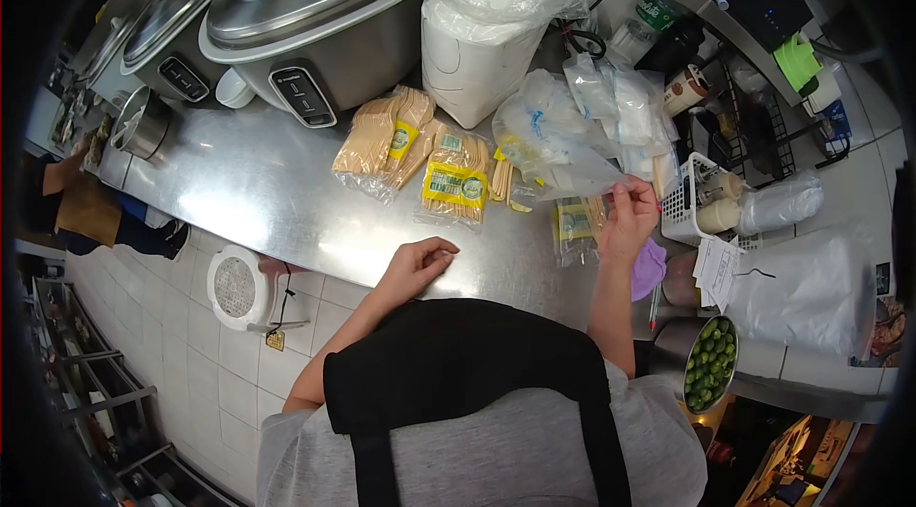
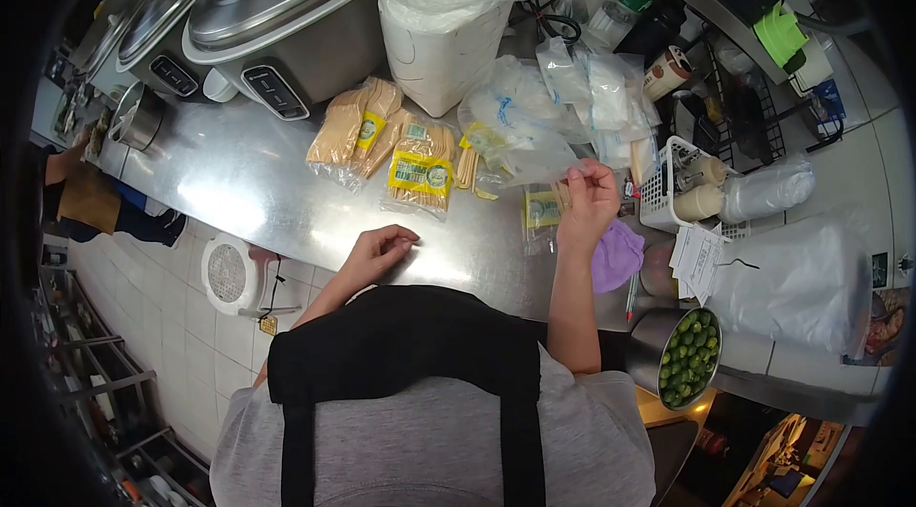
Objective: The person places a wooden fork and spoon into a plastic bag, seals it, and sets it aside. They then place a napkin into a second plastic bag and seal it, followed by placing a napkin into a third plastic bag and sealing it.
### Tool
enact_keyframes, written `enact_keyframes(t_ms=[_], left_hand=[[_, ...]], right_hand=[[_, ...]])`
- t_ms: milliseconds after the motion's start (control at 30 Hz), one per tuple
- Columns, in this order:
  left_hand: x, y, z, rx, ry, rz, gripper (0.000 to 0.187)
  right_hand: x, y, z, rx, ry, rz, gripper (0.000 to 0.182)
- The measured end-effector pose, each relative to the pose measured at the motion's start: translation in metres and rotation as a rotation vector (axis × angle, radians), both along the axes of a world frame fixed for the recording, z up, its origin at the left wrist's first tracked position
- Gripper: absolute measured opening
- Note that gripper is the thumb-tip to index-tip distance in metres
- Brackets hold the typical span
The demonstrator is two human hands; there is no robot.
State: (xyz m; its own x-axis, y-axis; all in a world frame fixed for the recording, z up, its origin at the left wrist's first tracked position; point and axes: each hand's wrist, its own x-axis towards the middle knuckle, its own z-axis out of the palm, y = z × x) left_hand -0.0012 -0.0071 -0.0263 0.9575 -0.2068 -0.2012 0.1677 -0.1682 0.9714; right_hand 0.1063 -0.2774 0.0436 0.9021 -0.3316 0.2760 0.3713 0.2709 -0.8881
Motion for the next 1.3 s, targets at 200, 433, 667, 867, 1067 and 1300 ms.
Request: enact_keyframes(t_ms=[200,433,667,867,1067,1300], left_hand=[[0.017,-0.024,0.034,-0.074,-0.186,-0.003,0.039],[0.035,-0.034,0.056,-0.396,-0.201,0.108,0.044],[0.034,-0.001,0.024,-0.564,-0.054,0.452,0.014],[0.019,0.032,0.022,-0.579,-0.026,0.648,0.017],[-0.002,0.044,0.031,-0.603,-0.065,0.690,0.020],[-0.031,0.052,0.033,-0.444,-0.049,0.703,0.030]], right_hand=[[-0.004,0.026,0.025,0.182,-0.050,0.212,0.006],[-0.028,0.063,0.006,-0.423,0.034,0.764,0.004],[0.015,0.033,0.014,0.183,0.201,0.515,0.005],[0.093,0.000,-0.002,0.227,0.110,0.174,0.006],[0.156,-0.028,-0.072,-0.053,0.332,0.166,0.005],[0.156,-0.048,-0.083,-0.903,-0.241,-0.457,0.053]])
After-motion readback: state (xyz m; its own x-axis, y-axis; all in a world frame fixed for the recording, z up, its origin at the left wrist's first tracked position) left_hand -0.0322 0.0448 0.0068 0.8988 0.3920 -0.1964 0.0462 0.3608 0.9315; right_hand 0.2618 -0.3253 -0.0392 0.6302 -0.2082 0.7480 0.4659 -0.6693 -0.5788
